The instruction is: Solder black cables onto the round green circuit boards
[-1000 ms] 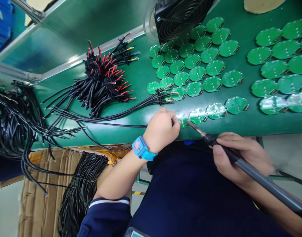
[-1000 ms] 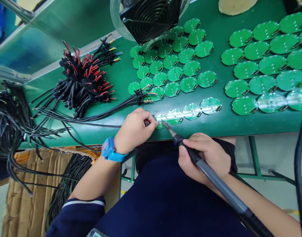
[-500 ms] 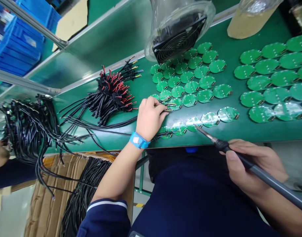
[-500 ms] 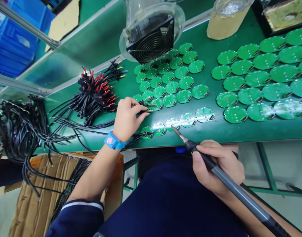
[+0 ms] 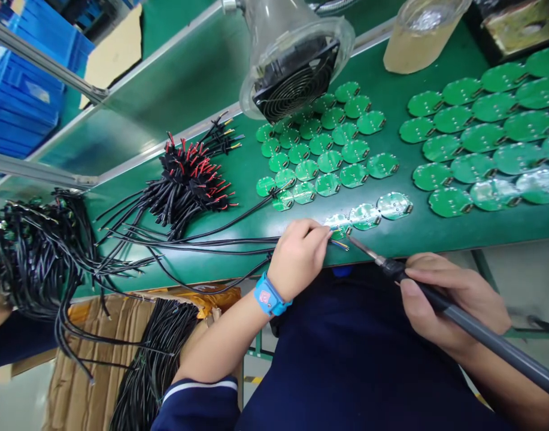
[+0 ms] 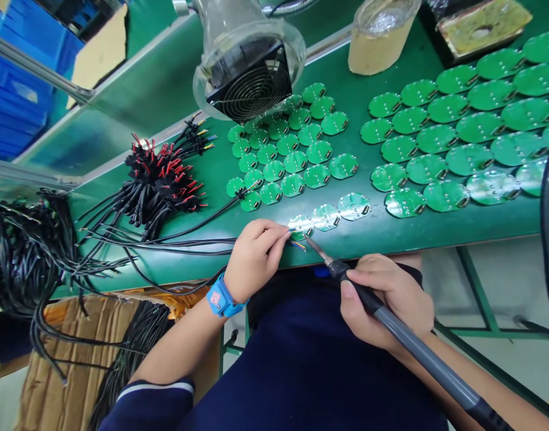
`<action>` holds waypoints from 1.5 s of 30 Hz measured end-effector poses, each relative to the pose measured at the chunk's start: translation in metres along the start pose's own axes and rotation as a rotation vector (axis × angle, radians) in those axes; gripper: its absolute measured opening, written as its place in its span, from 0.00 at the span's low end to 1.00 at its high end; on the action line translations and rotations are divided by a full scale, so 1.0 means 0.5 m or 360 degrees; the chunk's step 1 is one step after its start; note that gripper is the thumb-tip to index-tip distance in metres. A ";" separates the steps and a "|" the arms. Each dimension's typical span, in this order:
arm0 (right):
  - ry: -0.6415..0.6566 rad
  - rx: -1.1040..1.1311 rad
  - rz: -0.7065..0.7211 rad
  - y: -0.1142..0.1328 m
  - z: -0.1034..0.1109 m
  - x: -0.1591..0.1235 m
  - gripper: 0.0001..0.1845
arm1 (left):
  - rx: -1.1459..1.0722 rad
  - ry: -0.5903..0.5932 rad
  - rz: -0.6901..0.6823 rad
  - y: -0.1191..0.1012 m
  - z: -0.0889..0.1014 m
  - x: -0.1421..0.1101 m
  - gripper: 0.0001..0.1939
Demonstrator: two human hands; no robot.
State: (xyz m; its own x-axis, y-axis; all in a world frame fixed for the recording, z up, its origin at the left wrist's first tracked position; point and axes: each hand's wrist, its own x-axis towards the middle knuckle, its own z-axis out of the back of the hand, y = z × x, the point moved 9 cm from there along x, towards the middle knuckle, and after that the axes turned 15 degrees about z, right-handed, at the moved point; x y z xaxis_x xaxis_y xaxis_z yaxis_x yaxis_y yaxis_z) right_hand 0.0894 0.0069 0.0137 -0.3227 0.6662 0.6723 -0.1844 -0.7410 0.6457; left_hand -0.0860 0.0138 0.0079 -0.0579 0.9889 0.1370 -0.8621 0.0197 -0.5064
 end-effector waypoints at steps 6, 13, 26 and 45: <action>0.0000 -0.0035 -0.0010 -0.003 0.004 -0.006 0.13 | -0.0086 0.0189 0.0133 -0.001 -0.018 0.020 0.09; -0.0042 -0.0037 -0.0053 -0.014 0.002 -0.016 0.11 | 0.0042 0.0594 0.0372 0.014 -0.033 0.047 0.11; -0.0251 0.0029 -0.0329 -0.050 0.041 -0.036 0.08 | 0.0008 -0.0141 -0.0182 -0.001 0.051 0.005 0.08; -0.0003 0.0159 0.0013 -0.015 0.004 -0.006 0.18 | 0.0172 0.0605 0.0093 0.014 -0.049 0.052 0.10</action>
State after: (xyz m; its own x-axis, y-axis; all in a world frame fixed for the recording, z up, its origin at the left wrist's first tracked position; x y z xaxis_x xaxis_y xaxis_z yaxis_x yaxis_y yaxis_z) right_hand 0.0933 0.0108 0.0076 -0.3223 0.6601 0.6785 -0.0880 -0.7345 0.6729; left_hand -0.0813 0.0435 -0.0129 0.0646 0.9723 -0.2248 -0.9122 -0.0339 -0.4084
